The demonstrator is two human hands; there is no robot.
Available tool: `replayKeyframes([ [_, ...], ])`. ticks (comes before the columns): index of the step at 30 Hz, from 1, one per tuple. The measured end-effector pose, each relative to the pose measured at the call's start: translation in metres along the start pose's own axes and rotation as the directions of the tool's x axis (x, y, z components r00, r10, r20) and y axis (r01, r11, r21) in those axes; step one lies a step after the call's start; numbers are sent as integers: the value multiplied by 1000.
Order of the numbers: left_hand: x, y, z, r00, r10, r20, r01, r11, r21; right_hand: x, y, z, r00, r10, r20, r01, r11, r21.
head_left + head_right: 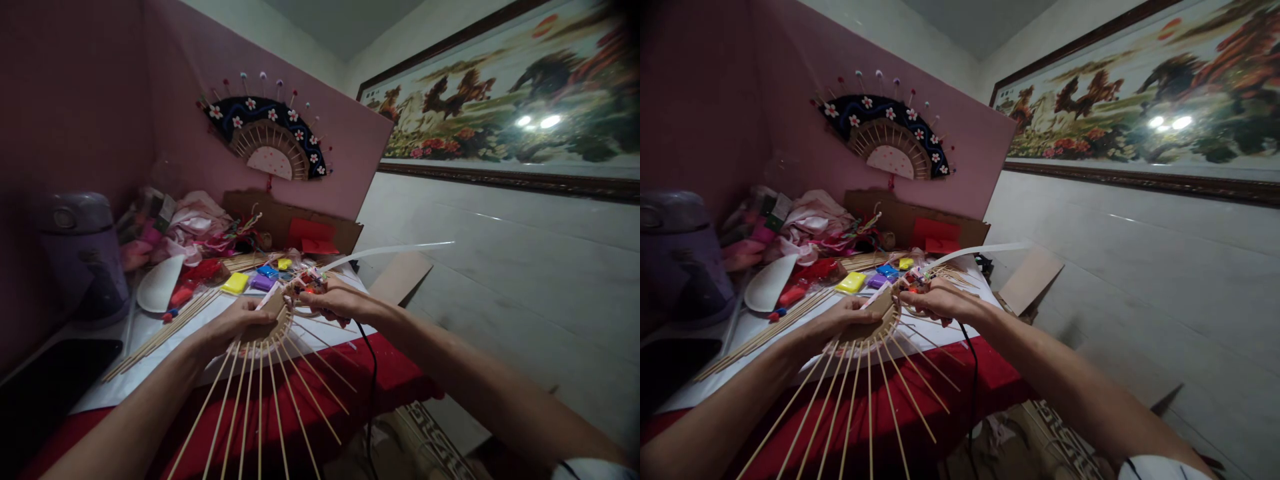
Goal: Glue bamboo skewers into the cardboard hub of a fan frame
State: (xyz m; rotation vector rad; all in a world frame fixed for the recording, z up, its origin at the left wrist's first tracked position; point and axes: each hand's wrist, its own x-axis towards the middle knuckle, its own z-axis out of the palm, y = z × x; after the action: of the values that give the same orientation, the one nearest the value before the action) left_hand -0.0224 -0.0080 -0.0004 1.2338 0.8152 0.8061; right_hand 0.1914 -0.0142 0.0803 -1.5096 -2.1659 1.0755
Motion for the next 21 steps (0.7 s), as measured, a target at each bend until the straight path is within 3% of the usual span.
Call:
replayKeyframes([
  [6, 3, -4, -2, 1000, -11, 26, 11, 1000, 4, 5, -1, 2, 1000, -20, -18, 20, 1000, 5],
  [17, 1, -1, -1, 1000, 15, 11, -15, 1000, -21, -2, 2, 0, 997, 77, 29, -75, 996, -53],
  [21, 2, -1, -1, 999, 15, 34, -14, 1000, -9, -3, 2, -1, 999, 48, 18, -48, 998, -32],
])
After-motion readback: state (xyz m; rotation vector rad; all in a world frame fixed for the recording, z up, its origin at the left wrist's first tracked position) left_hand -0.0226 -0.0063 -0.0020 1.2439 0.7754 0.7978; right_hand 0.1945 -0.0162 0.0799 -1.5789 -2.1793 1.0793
